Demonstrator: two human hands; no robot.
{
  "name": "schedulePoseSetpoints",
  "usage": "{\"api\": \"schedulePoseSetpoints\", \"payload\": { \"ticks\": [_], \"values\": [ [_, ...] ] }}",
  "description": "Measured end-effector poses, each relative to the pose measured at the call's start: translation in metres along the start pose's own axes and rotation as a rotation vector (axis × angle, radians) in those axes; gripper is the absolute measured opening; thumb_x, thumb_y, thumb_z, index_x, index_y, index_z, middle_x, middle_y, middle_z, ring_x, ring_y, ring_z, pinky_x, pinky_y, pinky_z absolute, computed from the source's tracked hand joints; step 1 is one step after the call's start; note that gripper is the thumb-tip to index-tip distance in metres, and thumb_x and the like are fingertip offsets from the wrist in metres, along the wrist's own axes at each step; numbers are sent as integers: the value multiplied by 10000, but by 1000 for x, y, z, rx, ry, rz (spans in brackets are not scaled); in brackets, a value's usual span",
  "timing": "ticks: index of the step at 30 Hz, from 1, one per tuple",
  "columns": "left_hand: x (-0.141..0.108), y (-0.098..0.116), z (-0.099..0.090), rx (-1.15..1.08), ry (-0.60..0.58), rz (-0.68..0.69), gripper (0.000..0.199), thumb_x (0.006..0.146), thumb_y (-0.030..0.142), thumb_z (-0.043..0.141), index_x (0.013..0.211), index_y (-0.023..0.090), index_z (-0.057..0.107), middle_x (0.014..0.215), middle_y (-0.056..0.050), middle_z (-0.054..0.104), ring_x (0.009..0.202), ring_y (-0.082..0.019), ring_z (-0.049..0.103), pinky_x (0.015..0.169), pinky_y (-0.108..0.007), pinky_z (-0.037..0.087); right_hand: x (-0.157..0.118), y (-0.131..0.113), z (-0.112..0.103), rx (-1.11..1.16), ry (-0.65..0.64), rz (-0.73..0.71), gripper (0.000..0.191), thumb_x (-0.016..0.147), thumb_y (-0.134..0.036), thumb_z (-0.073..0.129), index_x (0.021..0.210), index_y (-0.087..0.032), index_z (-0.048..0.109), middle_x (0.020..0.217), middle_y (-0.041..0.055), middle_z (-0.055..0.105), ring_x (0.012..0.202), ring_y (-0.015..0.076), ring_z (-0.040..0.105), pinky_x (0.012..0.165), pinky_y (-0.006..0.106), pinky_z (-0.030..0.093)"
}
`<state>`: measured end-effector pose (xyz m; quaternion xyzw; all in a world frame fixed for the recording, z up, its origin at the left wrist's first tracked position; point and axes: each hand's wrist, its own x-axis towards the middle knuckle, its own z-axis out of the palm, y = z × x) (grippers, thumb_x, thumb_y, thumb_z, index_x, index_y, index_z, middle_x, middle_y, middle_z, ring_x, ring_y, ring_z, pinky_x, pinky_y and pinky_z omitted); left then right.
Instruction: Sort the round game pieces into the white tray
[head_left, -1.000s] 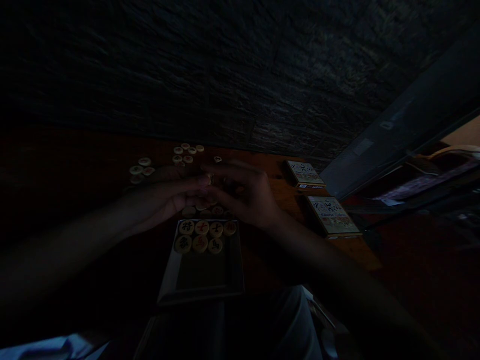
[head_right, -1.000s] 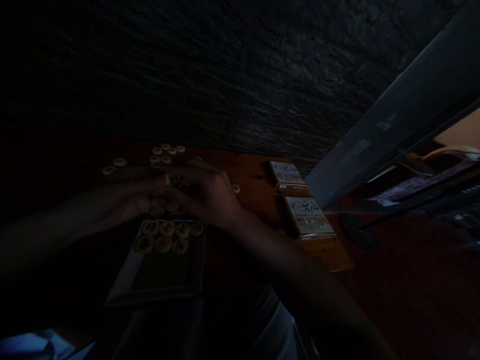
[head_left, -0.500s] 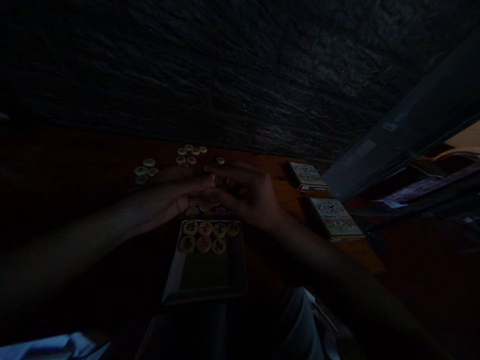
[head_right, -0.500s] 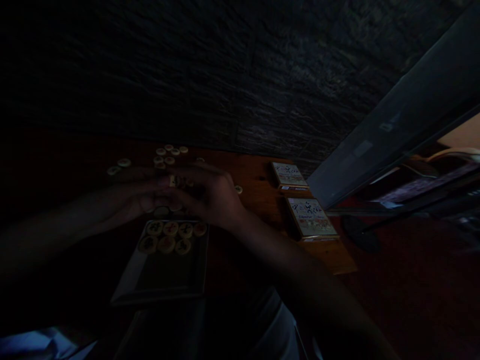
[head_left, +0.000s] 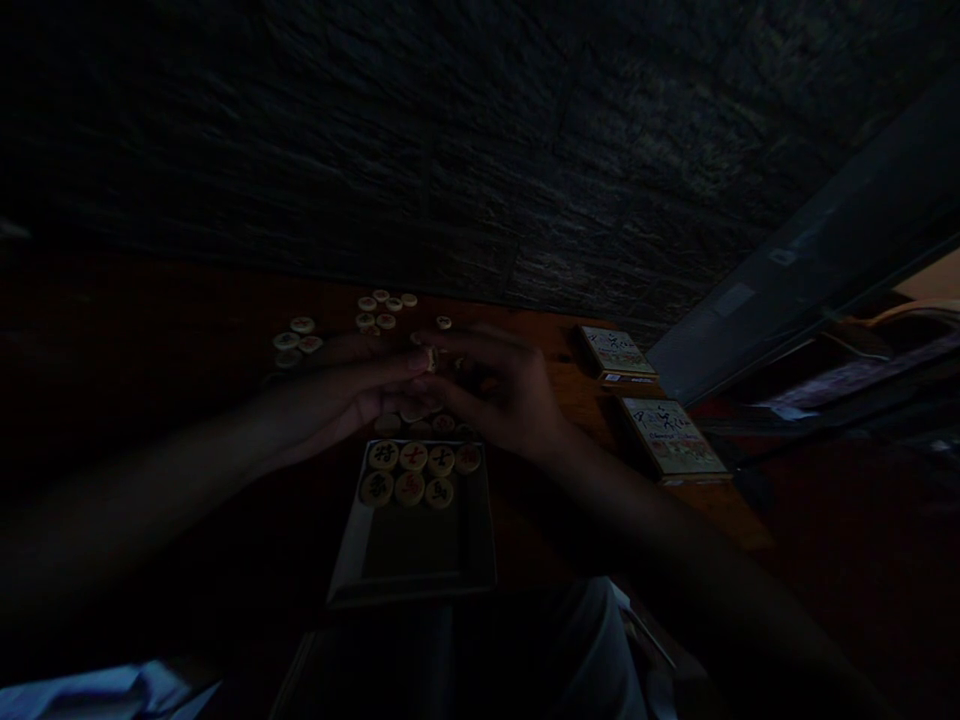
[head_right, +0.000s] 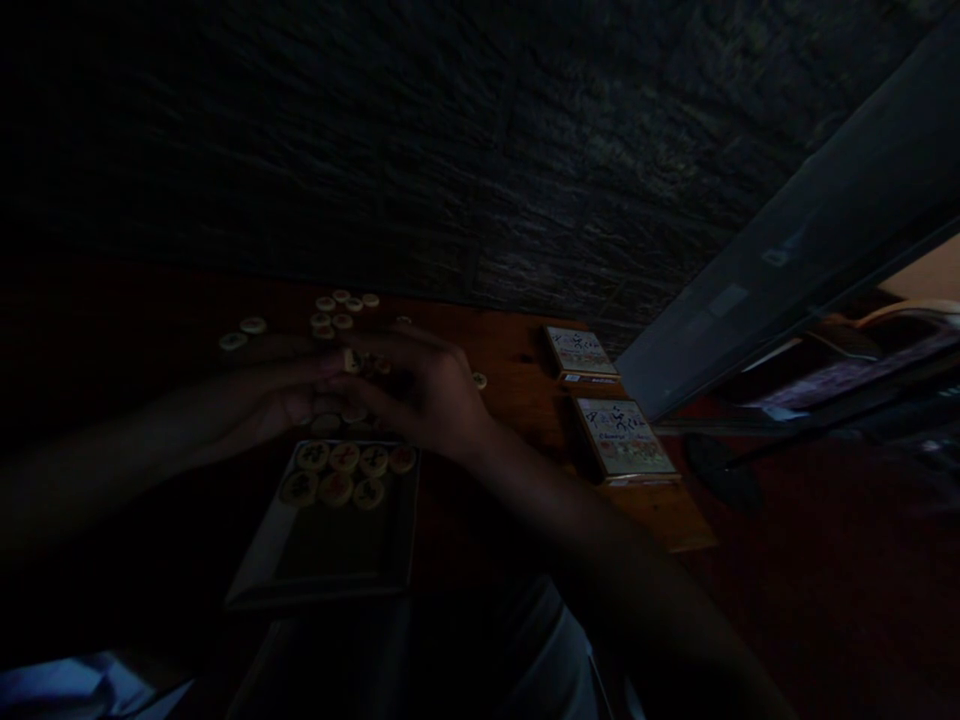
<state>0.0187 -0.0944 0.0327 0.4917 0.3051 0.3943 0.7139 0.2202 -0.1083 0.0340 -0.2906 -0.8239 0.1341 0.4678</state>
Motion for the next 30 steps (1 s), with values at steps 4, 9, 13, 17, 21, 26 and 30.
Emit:
{"api": "schedulePoseSetpoints", "payload": {
  "ticks": [4, 9, 13, 17, 21, 26, 30],
  "values": [
    [0, 0, -3, -7, -22, -6, 241, 855, 245, 782, 1002, 55, 758, 973, -146, 796, 856, -216, 752, 797, -324, 608, 0, -1, -1, -21, 5, 12, 321, 917, -292, 749, 1223, -197, 733, 1000, 46, 727, 839, 143, 669, 766, 290, 560],
    [2, -3, -7, -15, -48, 1, 268, 879, 310, 759, 1031, 89, 755, 956, -127, 796, 833, -218, 752, 759, -328, 607, 0, 1, -1, -17, -17, -22, 313, 949, -273, 705, 1258, -222, 718, 1040, 51, 724, 874, 151, 667, 767, 297, 557],
    [2, -3, -6, -9, -43, 0, 257, 869, 309, 776, 1030, 110, 763, 924, -109, 791, 865, -215, 750, 762, -312, 606, -1, 2, 0, 8, -16, -12, 346, 943, -268, 713, 1287, -236, 710, 1060, 53, 728, 868, 151, 673, 770, 297, 562],
    [2, -2, -4, -23, -13, 5, 237, 819, 278, 822, 949, 86, 775, 888, -112, 793, 818, -197, 747, 771, -299, 608, 0, 0, 0, 15, -6, 20, 341, 909, -288, 757, 1240, -207, 732, 1029, 51, 737, 843, 145, 677, 767, 289, 560],
    [3, -3, -6, -24, -35, -7, 268, 833, 287, 807, 1011, 90, 771, 944, -123, 794, 856, -213, 749, 770, -311, 612, 0, 0, 0, 7, -5, 27, 313, 921, -283, 743, 1220, -189, 732, 1015, 53, 736, 840, 144, 674, 756, 284, 559],
    [1, -1, -3, -20, -50, -12, 254, 886, 301, 766, 1038, 97, 766, 926, -111, 792, 833, -197, 744, 779, -301, 605, -1, 0, 0, 18, -20, -2, 317, 938, -288, 721, 1241, -194, 721, 1051, 63, 732, 837, 145, 670, 755, 292, 568],
    [-1, 2, 1, -11, -18, -6, 209, 864, 260, 786, 987, 91, 776, 894, -106, 792, 839, -194, 742, 793, -296, 603, 0, -1, 0, -1, -13, 28, 326, 920, -298, 741, 1228, -190, 728, 1049, 66, 735, 836, 150, 675, 762, 295, 571]
  ]
}}
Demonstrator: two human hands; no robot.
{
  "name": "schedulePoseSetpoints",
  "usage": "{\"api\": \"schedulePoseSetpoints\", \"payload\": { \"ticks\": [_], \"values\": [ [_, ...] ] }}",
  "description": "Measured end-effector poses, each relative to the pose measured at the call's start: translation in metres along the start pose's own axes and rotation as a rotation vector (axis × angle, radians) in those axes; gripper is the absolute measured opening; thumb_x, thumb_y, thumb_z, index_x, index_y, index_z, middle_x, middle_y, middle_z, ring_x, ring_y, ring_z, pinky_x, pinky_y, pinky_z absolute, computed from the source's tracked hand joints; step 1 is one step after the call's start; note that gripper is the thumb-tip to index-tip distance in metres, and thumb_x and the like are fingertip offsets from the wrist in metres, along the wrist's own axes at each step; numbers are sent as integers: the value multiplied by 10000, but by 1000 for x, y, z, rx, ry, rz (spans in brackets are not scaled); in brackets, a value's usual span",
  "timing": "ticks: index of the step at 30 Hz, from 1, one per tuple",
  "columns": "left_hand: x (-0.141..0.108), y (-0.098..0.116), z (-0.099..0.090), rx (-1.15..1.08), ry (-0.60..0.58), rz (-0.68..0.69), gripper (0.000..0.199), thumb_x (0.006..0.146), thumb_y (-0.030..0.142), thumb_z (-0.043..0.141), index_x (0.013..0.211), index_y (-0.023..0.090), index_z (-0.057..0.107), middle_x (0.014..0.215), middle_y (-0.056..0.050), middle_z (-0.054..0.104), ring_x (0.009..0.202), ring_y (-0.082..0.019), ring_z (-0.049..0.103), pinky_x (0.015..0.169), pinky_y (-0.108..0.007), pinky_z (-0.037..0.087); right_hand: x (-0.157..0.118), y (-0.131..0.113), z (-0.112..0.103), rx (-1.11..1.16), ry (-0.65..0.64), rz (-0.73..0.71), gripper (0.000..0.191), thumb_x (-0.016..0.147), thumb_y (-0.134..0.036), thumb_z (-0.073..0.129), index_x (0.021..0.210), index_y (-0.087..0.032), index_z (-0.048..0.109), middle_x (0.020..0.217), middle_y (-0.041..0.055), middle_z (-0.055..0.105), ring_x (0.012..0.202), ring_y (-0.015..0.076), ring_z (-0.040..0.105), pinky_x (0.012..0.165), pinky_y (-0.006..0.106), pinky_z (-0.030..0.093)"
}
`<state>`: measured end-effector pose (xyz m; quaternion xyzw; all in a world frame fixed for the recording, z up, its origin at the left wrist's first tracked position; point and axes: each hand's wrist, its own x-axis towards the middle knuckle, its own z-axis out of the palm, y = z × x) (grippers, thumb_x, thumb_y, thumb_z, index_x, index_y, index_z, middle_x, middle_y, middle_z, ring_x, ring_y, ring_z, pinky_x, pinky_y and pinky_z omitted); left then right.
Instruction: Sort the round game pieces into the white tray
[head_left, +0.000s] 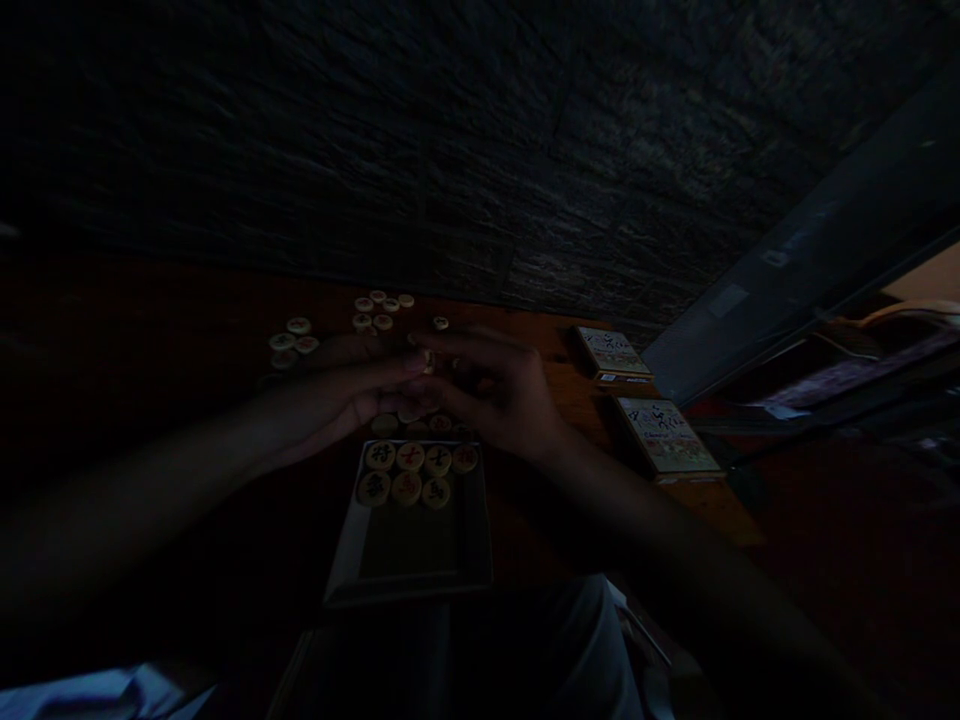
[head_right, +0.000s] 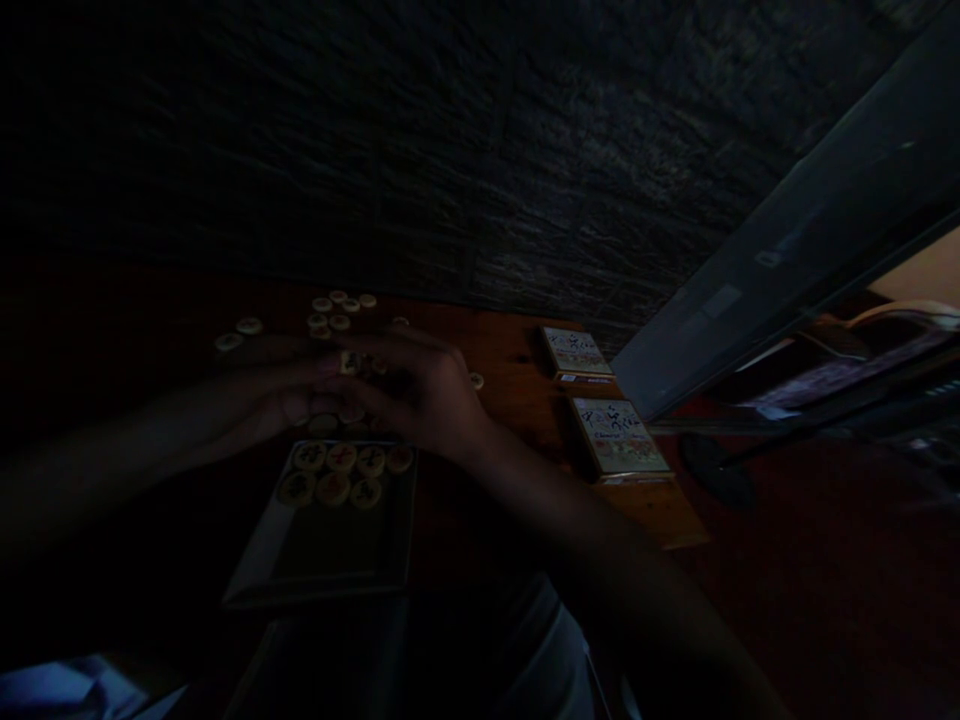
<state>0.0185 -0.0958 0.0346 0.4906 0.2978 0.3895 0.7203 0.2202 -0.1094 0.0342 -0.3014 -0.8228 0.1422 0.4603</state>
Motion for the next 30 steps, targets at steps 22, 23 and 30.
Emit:
{"api": "schedulePoseSetpoints", "payload": {
  "ticks": [22, 23, 30],
  "values": [
    [2, -2, -3, -17, -31, 40, 181, 856, 273, 781, 973, 135, 781, 986, -125, 795, 862, -218, 754, 774, -305, 622, 1, 1, 0, 48, 6, -89, 309, 925, -232, 728, 1234, -214, 728, 1111, 69, 737, 947, 173, 689, 851, 331, 583],
    [2, -3, -3, -17, -37, 40, 188, 863, 285, 776, 973, 132, 778, 986, -130, 794, 860, -221, 755, 772, -310, 623, 1, 1, 0, 39, 5, -89, 303, 930, -232, 721, 1232, -215, 727, 1109, 67, 738, 948, 174, 689, 850, 331, 583],
    [2, -3, -2, 9, -29, 25, 184, 864, 270, 776, 969, 119, 782, 973, -128, 794, 886, -231, 760, 817, -327, 620, 0, 1, 0, 9, 11, -48, 326, 924, -278, 734, 1236, -189, 715, 1097, 72, 741, 904, 166, 697, 816, 317, 591]
  ]
}}
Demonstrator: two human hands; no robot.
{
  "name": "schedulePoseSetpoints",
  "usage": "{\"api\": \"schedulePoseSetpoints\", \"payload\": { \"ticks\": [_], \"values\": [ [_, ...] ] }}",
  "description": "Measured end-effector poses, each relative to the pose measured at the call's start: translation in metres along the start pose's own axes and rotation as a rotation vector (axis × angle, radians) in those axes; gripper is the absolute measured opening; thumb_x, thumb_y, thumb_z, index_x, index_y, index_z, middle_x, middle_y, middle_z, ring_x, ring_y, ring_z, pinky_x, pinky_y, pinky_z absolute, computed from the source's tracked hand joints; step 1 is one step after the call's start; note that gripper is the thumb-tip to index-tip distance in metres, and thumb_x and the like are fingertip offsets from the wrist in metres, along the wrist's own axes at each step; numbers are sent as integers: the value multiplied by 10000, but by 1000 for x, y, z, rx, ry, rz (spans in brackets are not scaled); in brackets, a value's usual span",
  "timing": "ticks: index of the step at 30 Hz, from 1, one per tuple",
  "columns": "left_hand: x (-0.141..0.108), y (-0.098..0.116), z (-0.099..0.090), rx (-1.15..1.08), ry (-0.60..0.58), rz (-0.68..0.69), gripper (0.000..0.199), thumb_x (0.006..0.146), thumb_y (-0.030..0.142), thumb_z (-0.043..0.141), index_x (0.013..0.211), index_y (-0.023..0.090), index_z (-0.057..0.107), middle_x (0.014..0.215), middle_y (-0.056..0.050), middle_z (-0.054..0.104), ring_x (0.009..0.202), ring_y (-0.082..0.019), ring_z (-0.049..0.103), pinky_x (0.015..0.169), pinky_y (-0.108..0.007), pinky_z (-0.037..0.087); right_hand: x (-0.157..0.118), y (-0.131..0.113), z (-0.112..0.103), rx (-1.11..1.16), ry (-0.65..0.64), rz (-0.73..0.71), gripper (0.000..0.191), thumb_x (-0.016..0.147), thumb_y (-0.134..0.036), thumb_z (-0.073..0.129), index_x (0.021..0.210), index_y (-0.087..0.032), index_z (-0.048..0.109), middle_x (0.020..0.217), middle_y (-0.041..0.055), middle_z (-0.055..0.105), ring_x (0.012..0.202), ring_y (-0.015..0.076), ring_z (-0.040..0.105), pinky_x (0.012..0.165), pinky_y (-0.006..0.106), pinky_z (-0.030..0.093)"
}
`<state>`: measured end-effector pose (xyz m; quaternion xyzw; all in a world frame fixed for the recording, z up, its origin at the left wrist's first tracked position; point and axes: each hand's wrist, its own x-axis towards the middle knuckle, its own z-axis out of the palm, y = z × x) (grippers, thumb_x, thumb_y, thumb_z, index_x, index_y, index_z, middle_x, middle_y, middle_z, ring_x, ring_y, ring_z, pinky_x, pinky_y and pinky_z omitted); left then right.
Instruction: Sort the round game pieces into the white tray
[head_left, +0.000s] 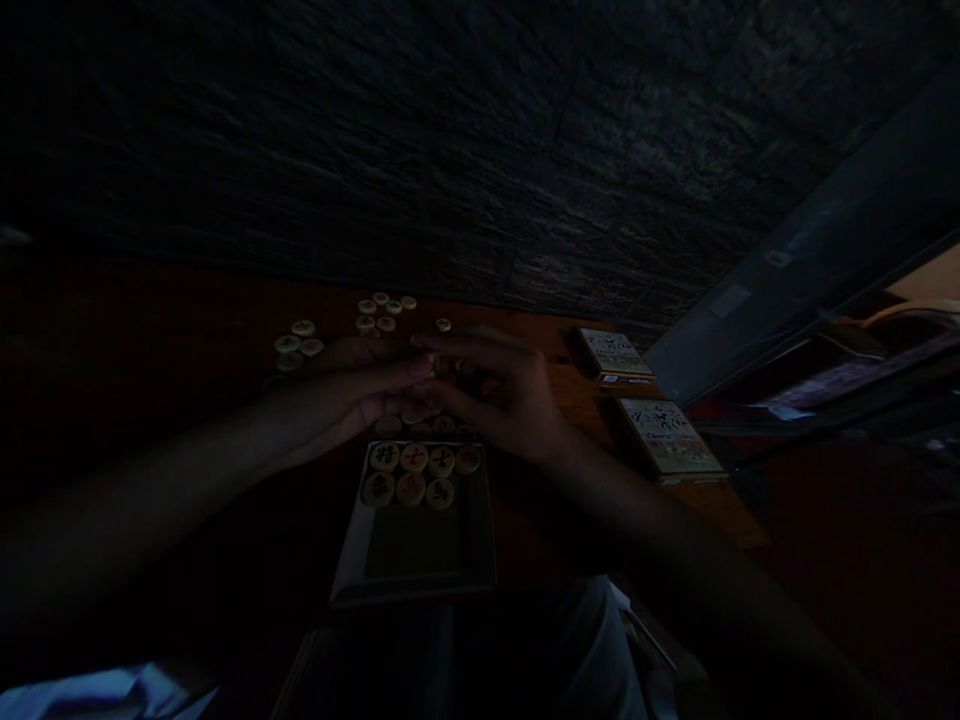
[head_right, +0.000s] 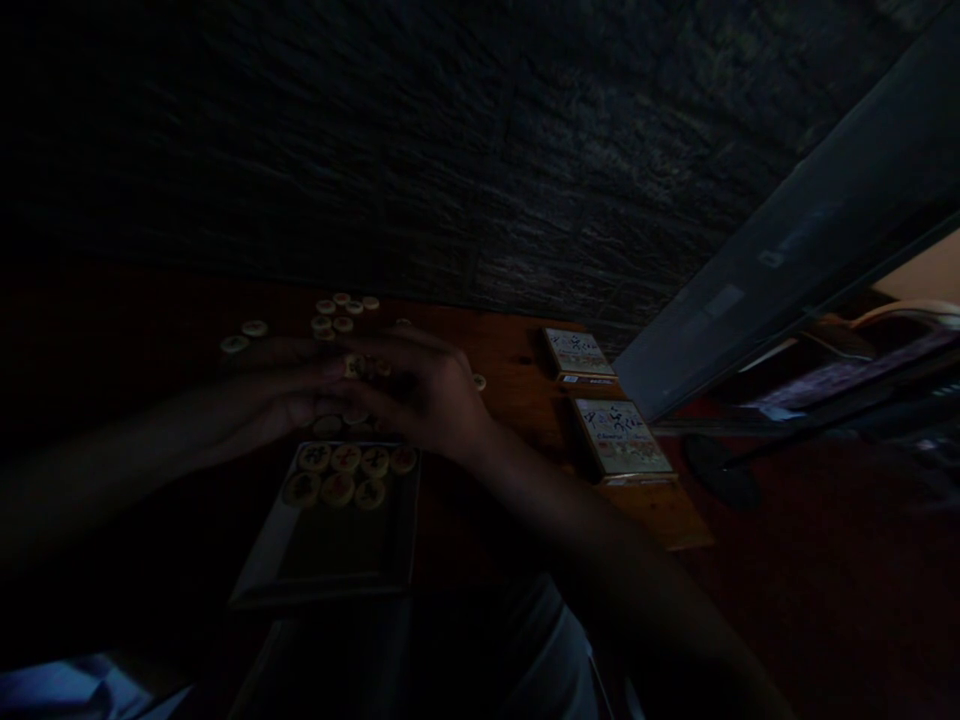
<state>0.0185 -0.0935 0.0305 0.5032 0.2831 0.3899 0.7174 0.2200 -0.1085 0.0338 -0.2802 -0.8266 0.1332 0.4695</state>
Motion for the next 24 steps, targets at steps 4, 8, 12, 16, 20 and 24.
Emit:
{"api": "schedulePoseSetpoints", "payload": {
  "ticks": [4, 8, 12, 16, 20, 24],
  "values": [
    [-2, 2, 0, -53, -29, -10, 183, 881, 250, 763, 1011, 121, 774, 1013, -107, 795, 892, -201, 743, 796, -301, 614, 1, -1, 0, 2, 24, -43, 262, 933, -273, 725, 1180, -185, 735, 1055, 64, 749, 898, 163, 693, 814, 313, 587],
    [-2, 3, 0, -38, -33, -40, 221, 897, 263, 756, 1054, 109, 768, 999, -111, 792, 912, -199, 736, 808, -295, 604, 0, -1, 0, -23, 2, -19, 279, 928, -277, 727, 1198, -205, 728, 1090, 69, 746, 906, 171, 691, 814, 325, 588],
    [-2, 3, 0, -13, -16, -35, 197, 868, 239, 783, 1006, 100, 777, 1007, -121, 790, 912, -194, 737, 839, -296, 594, 0, -1, -1, -41, -6, 7, 321, 912, -282, 742, 1221, -196, 717, 1100, 73, 735, 923, 178, 688, 814, 329, 585],
    [-2, 4, 1, -46, -19, -25, 190, 845, 222, 793, 990, 101, 773, 1023, -117, 789, 921, -209, 738, 855, -331, 604, 0, 0, -1, -64, -7, -6, 291, 934, -293, 717, 1209, -200, 722, 1086, 67, 731, 927, 179, 688, 808, 330, 583],
    [-1, 2, -1, -68, -20, -25, 240, 886, 276, 767, 1068, 120, 763, 1051, -104, 785, 926, -202, 732, 823, -319, 612, 0, 0, 0, -64, -13, -40, 284, 948, -266, 698, 1225, -205, 714, 1069, 58, 732, 913, 169, 681, 810, 326, 577],
    [-2, 2, 0, -59, -11, -28, 226, 877, 283, 783, 1030, 117, 774, 1025, -105, 790, 926, -195, 733, 855, -315, 599, 1, -3, -1, -41, -8, -32, 356, 917, -256, 742, 1265, -193, 697, 1051, 58, 738, 899, 168, 683, 813, 322, 574]
  ]
}}
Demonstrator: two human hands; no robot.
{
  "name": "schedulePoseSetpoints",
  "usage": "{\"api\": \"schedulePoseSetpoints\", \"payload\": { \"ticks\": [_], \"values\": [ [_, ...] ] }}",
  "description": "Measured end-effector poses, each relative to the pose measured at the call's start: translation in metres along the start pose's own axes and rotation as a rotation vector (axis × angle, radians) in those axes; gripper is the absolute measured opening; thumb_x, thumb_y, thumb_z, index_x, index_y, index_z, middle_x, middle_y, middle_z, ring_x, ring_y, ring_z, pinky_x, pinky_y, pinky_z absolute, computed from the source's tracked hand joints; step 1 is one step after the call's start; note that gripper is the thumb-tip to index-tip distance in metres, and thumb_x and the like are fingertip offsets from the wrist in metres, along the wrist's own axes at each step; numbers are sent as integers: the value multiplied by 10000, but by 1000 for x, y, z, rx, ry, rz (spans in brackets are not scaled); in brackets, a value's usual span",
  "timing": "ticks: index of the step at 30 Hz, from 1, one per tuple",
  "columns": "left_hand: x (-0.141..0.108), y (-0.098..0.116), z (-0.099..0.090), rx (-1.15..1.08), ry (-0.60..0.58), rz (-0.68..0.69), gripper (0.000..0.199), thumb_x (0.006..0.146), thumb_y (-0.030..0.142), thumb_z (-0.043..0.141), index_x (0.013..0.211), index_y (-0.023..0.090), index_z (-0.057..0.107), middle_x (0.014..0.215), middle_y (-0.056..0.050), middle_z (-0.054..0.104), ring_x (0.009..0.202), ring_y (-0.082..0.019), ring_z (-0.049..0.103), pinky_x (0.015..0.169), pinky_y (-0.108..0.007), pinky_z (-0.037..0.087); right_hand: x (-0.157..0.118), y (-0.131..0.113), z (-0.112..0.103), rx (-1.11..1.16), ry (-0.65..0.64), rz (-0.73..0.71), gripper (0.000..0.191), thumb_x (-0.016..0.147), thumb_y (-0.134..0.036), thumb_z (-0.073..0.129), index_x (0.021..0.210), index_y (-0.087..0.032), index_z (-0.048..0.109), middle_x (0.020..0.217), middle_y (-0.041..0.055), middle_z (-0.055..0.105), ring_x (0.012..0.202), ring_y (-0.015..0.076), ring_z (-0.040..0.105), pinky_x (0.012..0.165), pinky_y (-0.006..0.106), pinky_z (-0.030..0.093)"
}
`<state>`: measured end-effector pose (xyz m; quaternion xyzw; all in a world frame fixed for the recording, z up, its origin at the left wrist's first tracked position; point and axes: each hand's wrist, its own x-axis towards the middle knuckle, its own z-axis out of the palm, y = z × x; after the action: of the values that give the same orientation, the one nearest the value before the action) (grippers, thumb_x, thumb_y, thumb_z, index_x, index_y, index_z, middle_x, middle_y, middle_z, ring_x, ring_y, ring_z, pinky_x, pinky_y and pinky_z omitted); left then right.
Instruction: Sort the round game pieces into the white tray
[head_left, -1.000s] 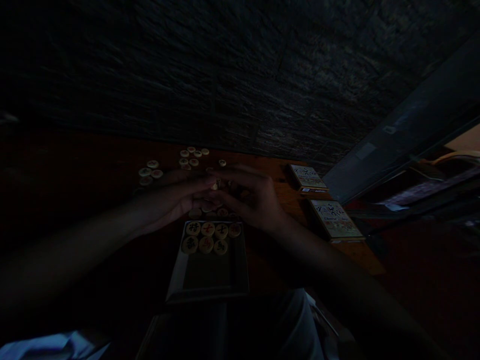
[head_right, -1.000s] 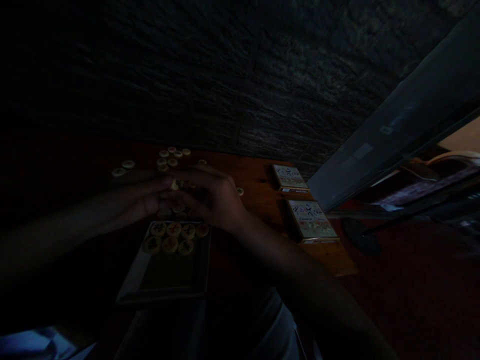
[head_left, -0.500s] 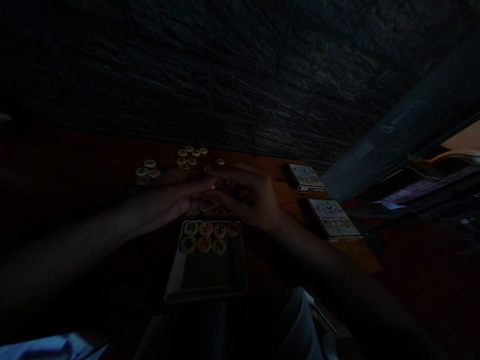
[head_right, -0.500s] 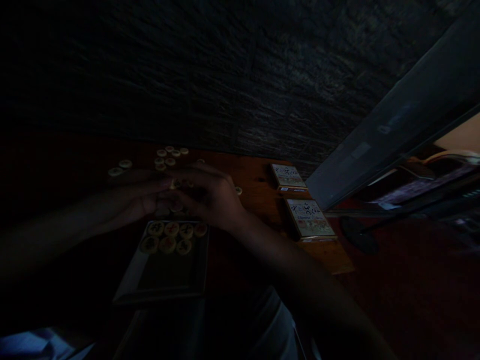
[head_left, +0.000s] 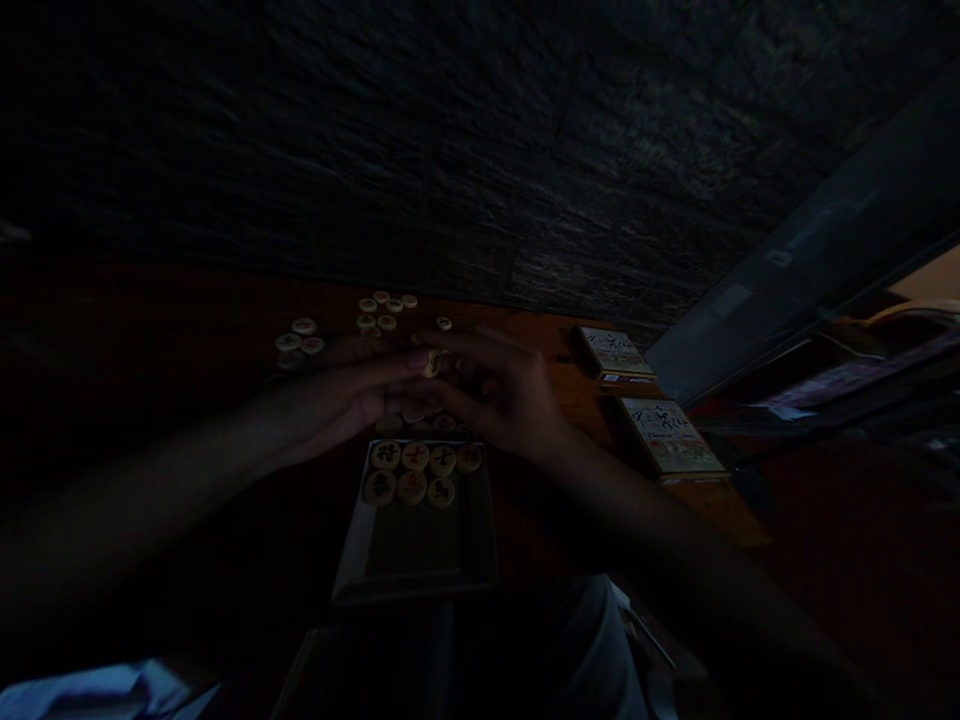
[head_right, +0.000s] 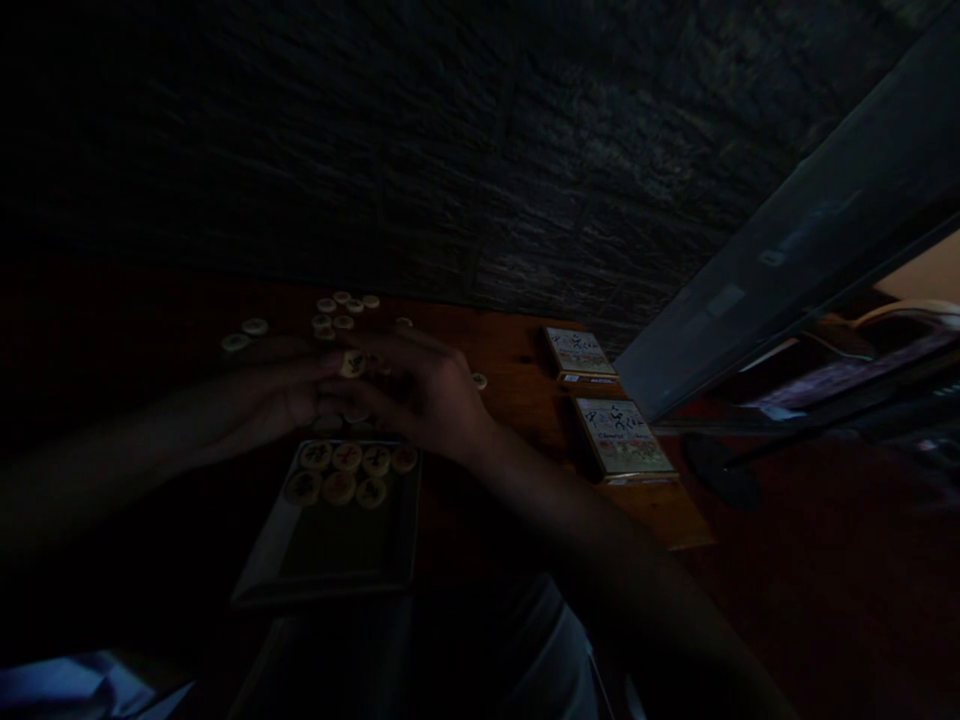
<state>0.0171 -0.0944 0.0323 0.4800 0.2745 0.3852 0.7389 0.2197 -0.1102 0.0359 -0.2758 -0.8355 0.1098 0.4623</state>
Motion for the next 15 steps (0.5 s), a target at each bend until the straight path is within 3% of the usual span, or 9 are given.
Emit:
{"api": "schedulePoseSetpoints", "payload": {
  "ticks": [8, 15],
  "values": [
    [1, 1, 1, -78, -74, 16, 145, 878, 234, 748, 970, 127, 783, 1006, -116, 774, 867, -188, 727, 790, -300, 584, 1, 1, -2, -23, 39, 49, 321, 892, -282, 771, 1193, -174, 739, 1011, 76, 735, 843, 167, 681, 740, 304, 558],
    [4, 0, -2, -128, -134, 35, 151, 864, 192, 733, 994, 124, 770, 1014, -115, 765, 876, -193, 712, 797, -322, 567, 2, -1, -3, -56, 43, 12, 279, 902, -244, 755, 1176, -195, 745, 1051, 76, 750, 942, 188, 702, 781, 306, 566]
  ]
}}
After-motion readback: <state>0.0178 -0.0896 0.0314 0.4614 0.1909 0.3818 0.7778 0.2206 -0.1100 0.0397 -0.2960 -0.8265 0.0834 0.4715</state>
